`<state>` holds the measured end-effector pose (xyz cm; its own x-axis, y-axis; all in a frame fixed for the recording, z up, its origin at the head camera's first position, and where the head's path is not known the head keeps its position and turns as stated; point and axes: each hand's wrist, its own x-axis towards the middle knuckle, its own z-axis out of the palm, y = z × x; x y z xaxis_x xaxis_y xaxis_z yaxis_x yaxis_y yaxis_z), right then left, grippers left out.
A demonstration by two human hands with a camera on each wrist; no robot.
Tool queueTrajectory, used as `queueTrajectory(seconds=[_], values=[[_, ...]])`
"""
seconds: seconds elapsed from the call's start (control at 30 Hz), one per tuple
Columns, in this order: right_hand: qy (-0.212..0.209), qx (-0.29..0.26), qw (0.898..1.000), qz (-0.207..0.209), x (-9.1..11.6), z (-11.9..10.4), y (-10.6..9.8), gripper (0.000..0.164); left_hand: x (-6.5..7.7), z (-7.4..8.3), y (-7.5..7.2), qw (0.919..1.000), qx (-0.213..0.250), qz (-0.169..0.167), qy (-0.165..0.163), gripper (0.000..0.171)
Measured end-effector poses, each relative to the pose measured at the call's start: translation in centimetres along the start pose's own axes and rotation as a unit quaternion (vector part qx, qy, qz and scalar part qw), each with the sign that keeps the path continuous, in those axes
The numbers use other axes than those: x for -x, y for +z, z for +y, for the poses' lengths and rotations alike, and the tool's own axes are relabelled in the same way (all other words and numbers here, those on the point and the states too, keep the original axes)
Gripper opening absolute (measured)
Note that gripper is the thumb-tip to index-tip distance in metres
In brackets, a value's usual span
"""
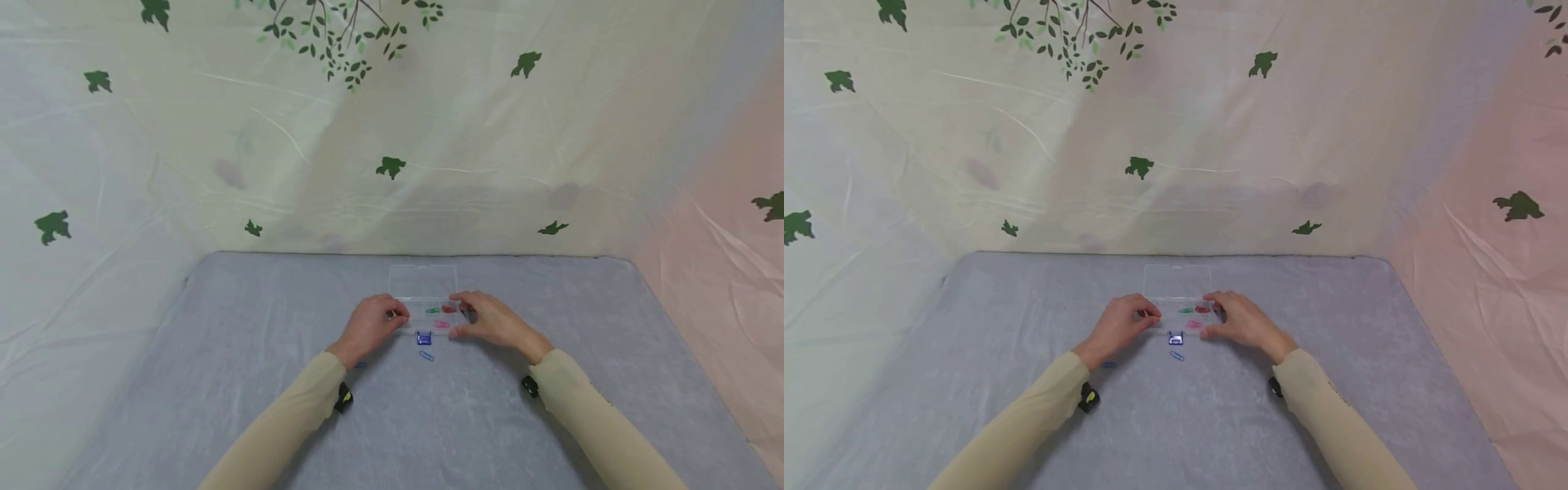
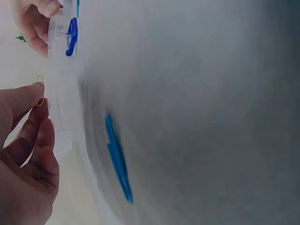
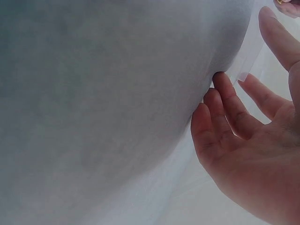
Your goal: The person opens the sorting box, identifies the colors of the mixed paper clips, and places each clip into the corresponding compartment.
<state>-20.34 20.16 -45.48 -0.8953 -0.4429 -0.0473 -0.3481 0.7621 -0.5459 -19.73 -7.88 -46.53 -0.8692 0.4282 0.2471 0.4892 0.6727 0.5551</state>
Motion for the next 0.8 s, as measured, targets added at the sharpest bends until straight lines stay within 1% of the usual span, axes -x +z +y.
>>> queueTrajectory(seconds=[0.23,0.4,0.5,0.7,0.8], values=[[-0.006,0.004,1.000,0.001,0.0,-0.1,0.0,0.077,-0.2,0.0,0.2,0.9996,-0.028,-0.005,0.005,0.007],[-0.005,0.004,1.000,0.001,0.0,-0.1,0.0,0.077,-0.2,0.0,0.1,0.9995,-0.031,-0.007,0.002,0.009],[-0.003,0.004,1.000,0.001,0.0,-0.1,0.1,0.078,0.1,0.0,-0.2,0.9998,-0.019,-0.007,-0.002,0.013],[-0.002,0.009,1.000,0.003,0.1,-0.2,0.1,0.077,1.5,0.0,-1.5,0.9989,0.044,0.000,-0.012,0.030],[-0.003,0.010,1.000,0.005,0.2,-0.1,0.1,0.077,2.1,0.0,-2.2,0.9980,0.063,0.000,-0.008,0.037]])
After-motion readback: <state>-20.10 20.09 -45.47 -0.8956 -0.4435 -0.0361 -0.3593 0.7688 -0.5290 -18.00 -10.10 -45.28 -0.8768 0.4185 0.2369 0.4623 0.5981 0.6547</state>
